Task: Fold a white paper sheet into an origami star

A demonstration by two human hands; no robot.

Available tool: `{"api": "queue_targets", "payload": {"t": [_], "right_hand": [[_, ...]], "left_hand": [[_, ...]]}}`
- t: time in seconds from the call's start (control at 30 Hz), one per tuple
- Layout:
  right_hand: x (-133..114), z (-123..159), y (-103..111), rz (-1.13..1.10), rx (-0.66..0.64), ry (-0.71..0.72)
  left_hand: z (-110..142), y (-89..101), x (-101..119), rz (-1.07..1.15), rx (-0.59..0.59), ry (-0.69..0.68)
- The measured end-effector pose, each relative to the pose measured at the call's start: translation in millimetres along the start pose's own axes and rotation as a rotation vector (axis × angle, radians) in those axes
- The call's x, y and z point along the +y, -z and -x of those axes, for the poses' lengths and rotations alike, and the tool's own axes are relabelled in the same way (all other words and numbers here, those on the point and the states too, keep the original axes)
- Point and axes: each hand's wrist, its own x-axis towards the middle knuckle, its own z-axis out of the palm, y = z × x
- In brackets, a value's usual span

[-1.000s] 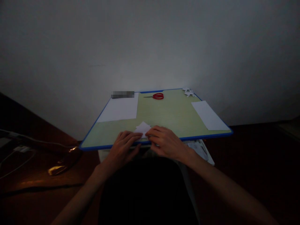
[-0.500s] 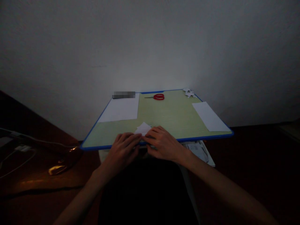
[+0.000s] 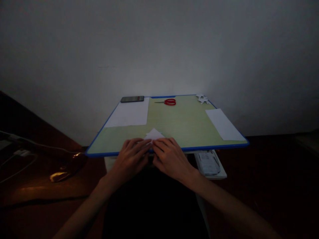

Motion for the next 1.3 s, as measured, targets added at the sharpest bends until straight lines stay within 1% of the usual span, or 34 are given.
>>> {"api": "queue_targets", "payload": {"t": [0.1,0.33,0.53,0.67,0.73,0.83,0.97,1.07,1.13,1.23,1.3], "right_hand": [[-1,3,-1,0.019,-0.013,-0.015],[-11,17,-5,0.048,-0.036,-0.081],[-20,24,-21,0.033,0.038,-0.135],[-21,22,-22,0.026,0.065,-0.148],[-17,19,-19,0.026,0.065,-0.137],[-9,16,-14,0.015,0.052,-0.106],[-2,14,-16,0.046,0.066,-0.06],[-3,16,-23,0.093,0.139,-0.039],[-4,18,-28,0.076,0.181,-0.018],[-3,19,-31,0.008,0.232,0.002],[-3,18,-31,-0.037,0.261,0.02]], "left_hand": [[2,0.2,4,-0.03,0.007,0.028],[7,-3.2,4,-0.008,0.03,0.033],[13,-6.5,3,-0.004,0.031,0.049],[14,-8.0,0,0.039,0.02,0.066],[14,-8.8,0,0.076,0.051,0.088],[14,-8.6,2,0.148,0.14,0.136],[18,-3.9,8,0.245,0.231,0.217],[25,1.8,15,0.318,0.343,0.315],[30,5.0,21,0.355,0.425,0.435],[35,5.5,37,0.453,0.541,0.666],[35,1.3,49,0.588,0.682,0.876]]}}
